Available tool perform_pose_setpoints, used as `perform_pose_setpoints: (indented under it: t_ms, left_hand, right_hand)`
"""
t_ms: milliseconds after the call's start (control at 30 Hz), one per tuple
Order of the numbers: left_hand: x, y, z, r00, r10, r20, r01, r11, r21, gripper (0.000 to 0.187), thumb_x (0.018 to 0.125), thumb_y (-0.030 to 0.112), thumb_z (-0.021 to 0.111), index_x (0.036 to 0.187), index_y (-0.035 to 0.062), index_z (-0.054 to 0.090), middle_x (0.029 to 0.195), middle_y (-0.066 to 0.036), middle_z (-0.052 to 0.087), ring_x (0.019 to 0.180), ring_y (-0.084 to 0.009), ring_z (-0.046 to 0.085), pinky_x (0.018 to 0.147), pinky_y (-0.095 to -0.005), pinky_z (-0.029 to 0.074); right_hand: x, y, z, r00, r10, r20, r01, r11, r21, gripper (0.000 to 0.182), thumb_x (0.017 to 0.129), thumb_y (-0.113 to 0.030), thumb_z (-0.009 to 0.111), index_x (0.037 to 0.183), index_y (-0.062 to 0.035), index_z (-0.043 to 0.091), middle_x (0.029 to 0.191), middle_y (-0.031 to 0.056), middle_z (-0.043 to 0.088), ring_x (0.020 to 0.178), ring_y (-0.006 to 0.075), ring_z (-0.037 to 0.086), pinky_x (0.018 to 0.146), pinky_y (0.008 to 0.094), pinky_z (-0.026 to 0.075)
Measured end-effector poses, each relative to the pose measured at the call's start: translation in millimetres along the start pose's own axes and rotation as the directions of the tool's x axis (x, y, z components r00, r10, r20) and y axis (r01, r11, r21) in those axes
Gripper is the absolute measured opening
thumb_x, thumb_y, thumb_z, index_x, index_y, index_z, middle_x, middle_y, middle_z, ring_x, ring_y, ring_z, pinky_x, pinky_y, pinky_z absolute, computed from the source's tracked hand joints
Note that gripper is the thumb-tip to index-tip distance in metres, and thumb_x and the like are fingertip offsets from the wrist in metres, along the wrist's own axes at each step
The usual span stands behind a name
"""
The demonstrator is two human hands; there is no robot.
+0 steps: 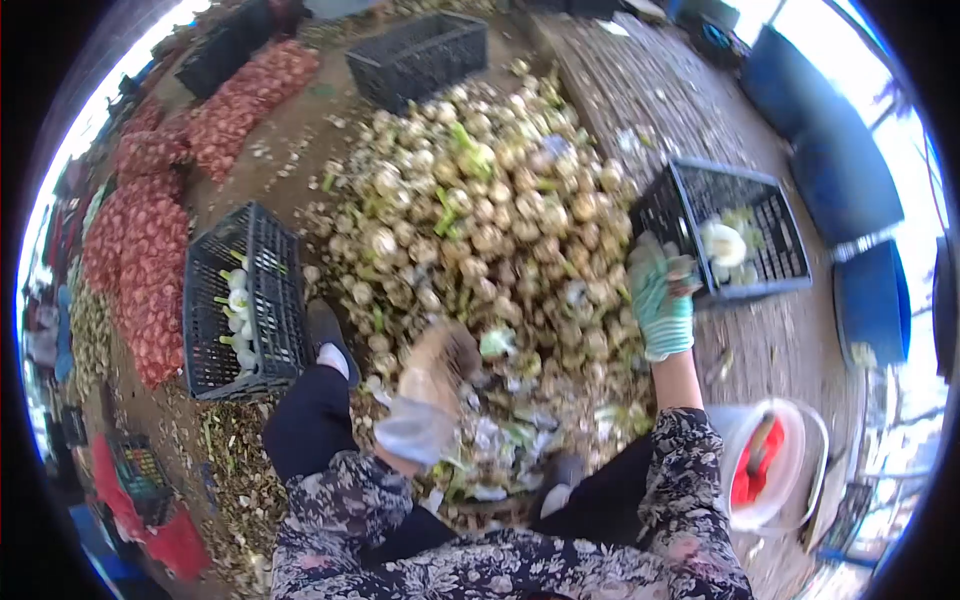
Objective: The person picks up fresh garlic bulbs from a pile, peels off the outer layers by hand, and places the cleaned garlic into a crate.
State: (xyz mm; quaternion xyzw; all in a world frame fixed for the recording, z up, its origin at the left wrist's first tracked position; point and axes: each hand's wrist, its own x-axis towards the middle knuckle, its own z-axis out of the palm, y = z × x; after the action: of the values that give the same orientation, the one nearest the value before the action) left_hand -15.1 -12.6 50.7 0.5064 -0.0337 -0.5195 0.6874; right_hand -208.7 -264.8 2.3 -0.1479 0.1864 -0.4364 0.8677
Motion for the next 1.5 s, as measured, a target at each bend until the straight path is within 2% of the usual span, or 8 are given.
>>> perform_pose_setpoints:
  t_ms: [167, 467, 600, 767, 900, 1100, 1233, 1500]
  left_hand:
    - [5, -4, -16, 0.981, -0.161, 0.111, 0.162, 0.987, -0.004, 0.030, 0.088, 0.030, 0.052, 0.095, 0.0021, 0.061, 0.087, -0.008, 0.063, 0.083, -0.0171, 0.058, 0.077, -0.0315, 0.046]
    - [-8, -4, -37, 0.987, -0.154, 0.047, 0.151, 0.987, 0.055, 0.030, 0.086, 0.019, 0.057, 0.112, 0.0031, 0.058, 0.102, -0.006, 0.062, 0.091, -0.0148, 0.058, 0.082, -0.0265, 0.045]
    - [-11, 0, -33, 0.991, -0.132, 0.031, 0.124, 0.975, 0.185, 0.037, 0.090, 0.028, 0.051, 0.118, 0.0034, 0.053, 0.092, -0.004, 0.061, 0.083, -0.0121, 0.057, 0.074, -0.0264, 0.048]
    - [0, -19, -38, 0.932, -0.261, 0.250, 0.290, 0.953, -0.089, 0.047, 0.089, 0.046, 0.045, 0.116, 0.0073, 0.050, 0.096, -0.006, 0.060, 0.084, -0.0168, 0.057, 0.073, -0.0332, 0.050]
    - [-21, -13, -22, 0.908, -0.298, 0.295, 0.336, 0.938, -0.087, 0.043, 0.092, 0.038, 0.044, 0.120, 0.0065, 0.049, 0.106, -0.010, 0.059, 0.101, -0.0213, 0.055, 0.087, -0.0397, 0.046]
    - [-12, -15, -21, 0.973, 0.157, 0.168, -0.178, 0.977, 0.120, 0.046, 0.084, 0.013, 0.062, 0.124, -0.0017, 0.046, 0.103, -0.006, 0.059, 0.092, -0.0126, 0.056, 0.083, -0.0261, 0.047]
    - [-9, -28, -16, 0.779, 0.538, 0.322, -0.607, 0.517, 0.604, 0.071, 0.068, 0.021, 0.078, 0.127, 0.0013, 0.044, 0.107, -0.007, 0.056, 0.095, -0.0160, 0.056, 0.085, -0.0278, 0.045]
    - [-6, -28, -10, 0.612, 0.608, 0.507, -0.696, 0.110, 0.709, 0.080, 0.056, 0.026, 0.084, 0.125, 0.0031, 0.049, 0.108, -0.011, 0.055, 0.096, -0.0213, 0.056, 0.084, -0.0303, 0.045]
  right_hand:
    - [125, 89, -93, 0.965, -0.247, -0.084, -0.161, -0.309, -0.937, 0.063, 0.074, -0.020, 0.067, 0.128, -0.0074, 0.038, 0.118, 0.0169, 0.053, 0.104, 0.0286, 0.054, 0.088, 0.0342, 0.043]
    - [138, 136, -72, 0.946, -0.242, -0.214, -0.320, -0.602, -0.732, 0.049, 0.071, -0.022, 0.068, 0.114, -0.0082, 0.052, 0.108, 0.0164, 0.059, 0.101, 0.0339, 0.056, 0.084, 0.0369, 0.045]
    - [103, 133, -33, 0.912, 0.225, -0.342, -0.407, 0.589, -0.698, 0.024, 0.086, -0.006, 0.050, 0.108, -0.0068, 0.057, 0.092, 0.0073, 0.064, 0.084, 0.0208, 0.060, 0.068, 0.0289, 0.049]
    - [-72, 125, 78, 0.738, 0.139, 0.661, 0.674, -0.087, -0.734, 0.027, 0.077, -0.008, 0.059, 0.104, -0.0085, 0.060, 0.104, 0.0078, 0.061, 0.085, 0.0234, 0.061, 0.071, 0.0332, 0.050]
    - [-111, 127, 64, 0.620, 0.078, 0.781, 0.736, -0.402, -0.545, 0.047, 0.056, 0.002, 0.058, 0.102, -0.0093, 0.060, 0.104, 0.0113, 0.060, 0.081, 0.0299, 0.059, 0.069, 0.0365, 0.048]
    - [-122, 121, 72, 0.970, -0.154, 0.190, 0.229, 0.842, -0.487, 0.061, 0.078, 0.002, 0.059, 0.133, -0.0122, 0.037, 0.119, 0.0096, 0.054, 0.093, 0.0196, 0.060, 0.068, 0.0246, 0.051]
    - [-102, 139, 19, 0.931, 0.352, 0.100, -0.332, 0.928, -0.169, 0.031, 0.087, -0.005, 0.052, 0.118, -0.0019, 0.045, 0.099, 0.0050, 0.057, 0.074, 0.0132, 0.057, 0.065, 0.0228, 0.050]
    - [-106, 143, 52, 0.991, 0.128, -0.036, -0.127, 0.833, -0.538, 0.024, 0.086, -0.009, 0.059, 0.107, -0.0007, 0.052, 0.092, 0.0037, 0.060, 0.075, 0.0101, 0.057, 0.066, 0.0213, 0.049]
